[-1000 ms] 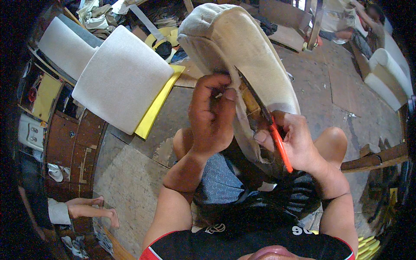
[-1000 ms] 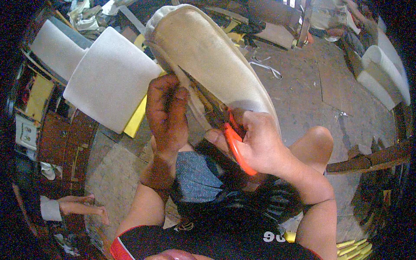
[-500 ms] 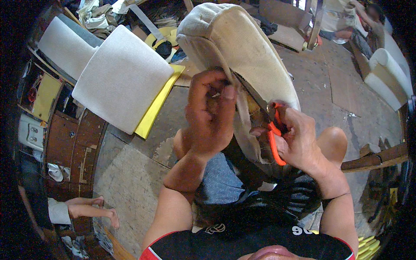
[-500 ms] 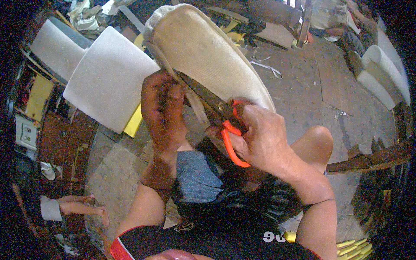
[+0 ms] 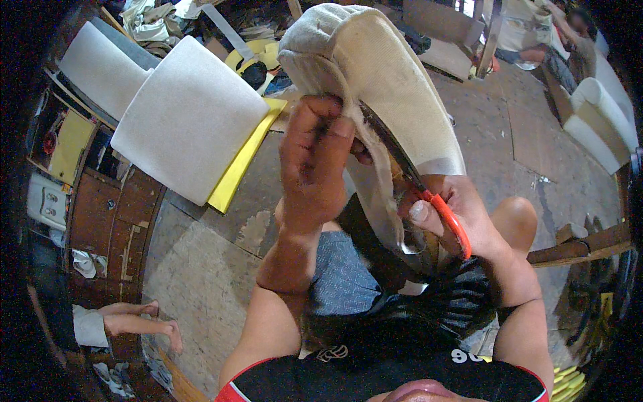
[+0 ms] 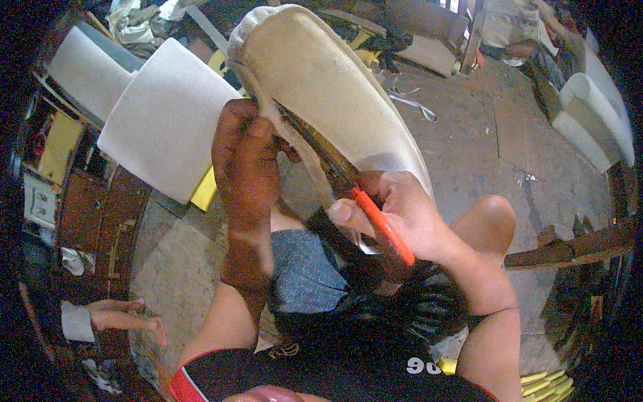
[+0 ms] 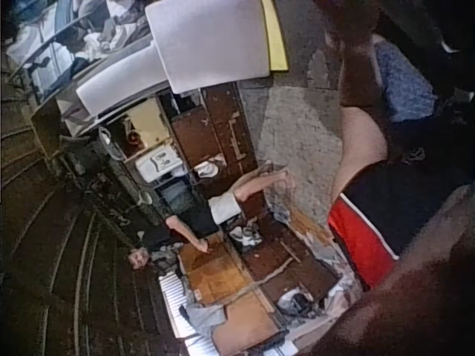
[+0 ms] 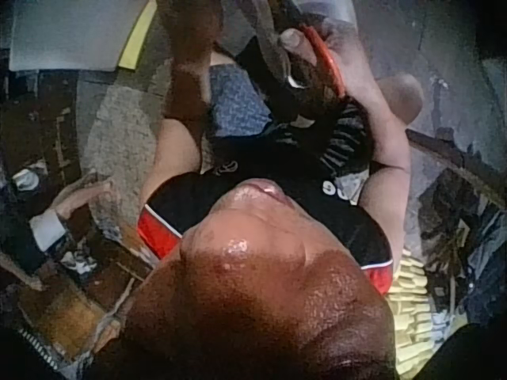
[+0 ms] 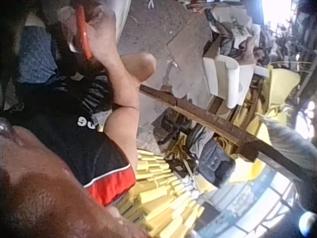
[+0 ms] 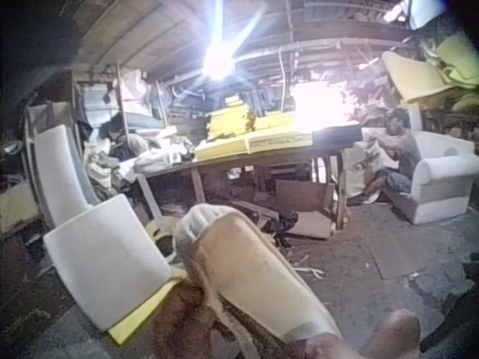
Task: The person uses red-handled scissors to cut the fabric covering of a chair armrest. They carefully trim the fabric along the edge, exposing the foam underneath.
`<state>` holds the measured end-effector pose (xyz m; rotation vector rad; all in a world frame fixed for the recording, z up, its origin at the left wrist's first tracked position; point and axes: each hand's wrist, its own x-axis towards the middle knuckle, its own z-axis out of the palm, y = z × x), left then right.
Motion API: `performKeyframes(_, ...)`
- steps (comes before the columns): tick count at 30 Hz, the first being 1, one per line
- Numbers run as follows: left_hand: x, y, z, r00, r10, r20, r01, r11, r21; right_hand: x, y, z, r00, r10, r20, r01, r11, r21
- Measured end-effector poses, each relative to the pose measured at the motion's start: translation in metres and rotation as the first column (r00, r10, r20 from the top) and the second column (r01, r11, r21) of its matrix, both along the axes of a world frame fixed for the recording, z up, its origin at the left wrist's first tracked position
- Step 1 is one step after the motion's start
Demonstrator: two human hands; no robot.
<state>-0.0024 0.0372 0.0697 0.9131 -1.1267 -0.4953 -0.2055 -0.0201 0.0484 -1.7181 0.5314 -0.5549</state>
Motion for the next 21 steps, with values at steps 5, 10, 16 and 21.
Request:
performKeyframes(5, -0.005, -0.002, -0.002, 0.998, 0.038, 0.05, -0.036, 0.998, -0.047, -0.001, 0.001, 0.006, 0.999, -0.004, -0.033, 0.002, 0.998, -0.059)
performKeyframes(10, -0.008, 0.0, -0.004, 0.995, 0.065, 0.073, -0.061, 0.997, -0.049, -0.004, 0.002, 0.015, 0.99, -0.003, -0.143, -0.029, 0.974, -0.224)
performKeyframes(16, -0.005, -0.003, -0.009, 0.974, 0.111, 0.199, -0.101, 0.993, -0.061, -0.001, 0.004, 0.017, 0.983, -0.181, -0.022, 0.15, 0.872, -0.465)
performKeyframes(21, -0.009, -0.002, -0.008, 0.982, 0.075, 0.175, -0.068, 0.996, -0.049, -0.003, 0.001, 0.01, 0.989, -0.129, 0.069, 0.147, 0.866, -0.477)
